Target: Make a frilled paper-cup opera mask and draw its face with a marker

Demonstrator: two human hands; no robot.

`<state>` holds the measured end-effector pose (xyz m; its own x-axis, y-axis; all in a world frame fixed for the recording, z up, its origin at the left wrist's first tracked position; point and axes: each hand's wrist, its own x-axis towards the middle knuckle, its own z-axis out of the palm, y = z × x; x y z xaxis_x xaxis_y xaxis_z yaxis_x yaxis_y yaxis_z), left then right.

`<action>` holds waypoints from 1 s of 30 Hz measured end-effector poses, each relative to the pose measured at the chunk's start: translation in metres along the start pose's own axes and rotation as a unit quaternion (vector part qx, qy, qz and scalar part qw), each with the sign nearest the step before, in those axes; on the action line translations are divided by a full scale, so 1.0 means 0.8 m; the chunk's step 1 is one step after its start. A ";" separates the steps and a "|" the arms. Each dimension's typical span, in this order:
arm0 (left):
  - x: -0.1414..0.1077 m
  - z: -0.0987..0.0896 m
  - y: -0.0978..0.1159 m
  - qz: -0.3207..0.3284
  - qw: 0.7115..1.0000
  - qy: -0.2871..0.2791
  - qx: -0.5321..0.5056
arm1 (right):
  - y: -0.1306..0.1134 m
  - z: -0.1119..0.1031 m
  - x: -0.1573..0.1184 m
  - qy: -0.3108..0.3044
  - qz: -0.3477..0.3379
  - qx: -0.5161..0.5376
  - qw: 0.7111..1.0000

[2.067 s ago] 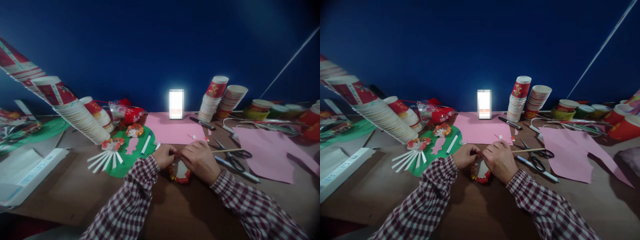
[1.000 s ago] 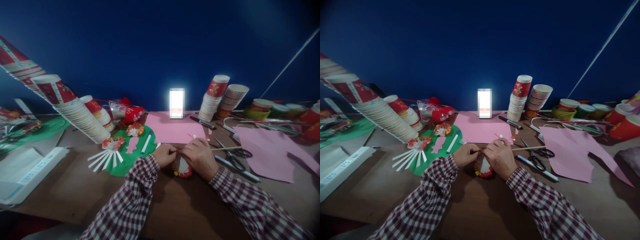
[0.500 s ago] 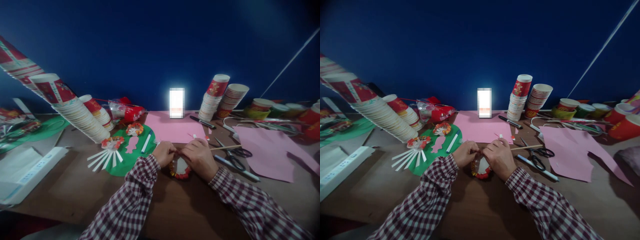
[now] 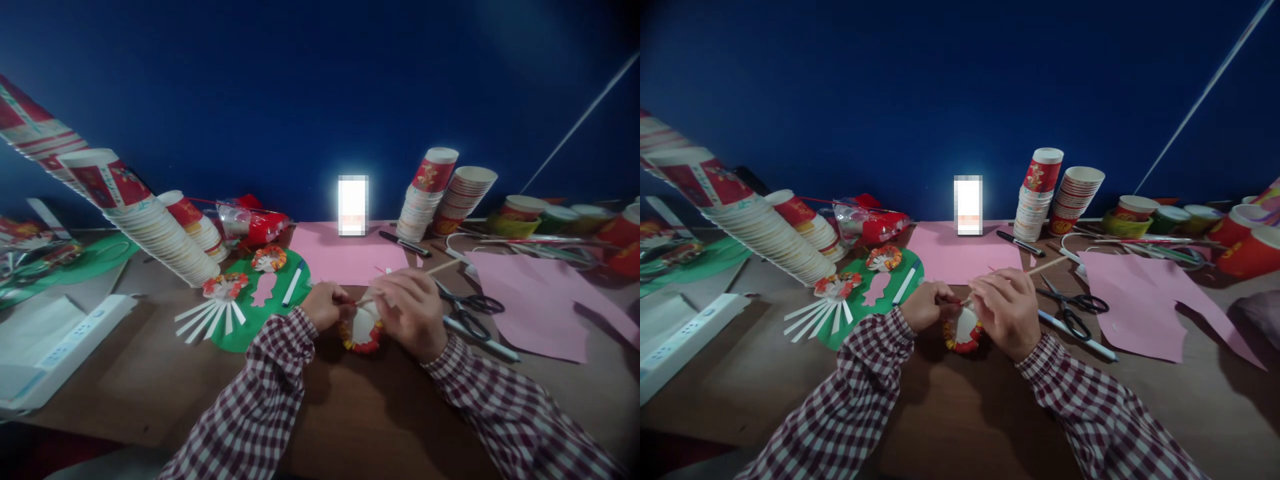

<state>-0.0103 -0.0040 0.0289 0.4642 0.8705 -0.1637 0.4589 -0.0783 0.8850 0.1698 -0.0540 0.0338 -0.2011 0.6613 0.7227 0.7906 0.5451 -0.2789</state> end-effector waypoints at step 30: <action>0.007 -0.005 -0.010 -0.044 0.992 0.023 -0.114 | -0.020 0.011 0.000 -0.205 0.244 0.271 0.908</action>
<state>-0.0139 0.0035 0.0225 0.3927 0.8904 -0.2301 0.3105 0.1071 0.9445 0.1520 -0.0584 0.0331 -0.1893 0.9683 0.1630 0.4656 0.2347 -0.8533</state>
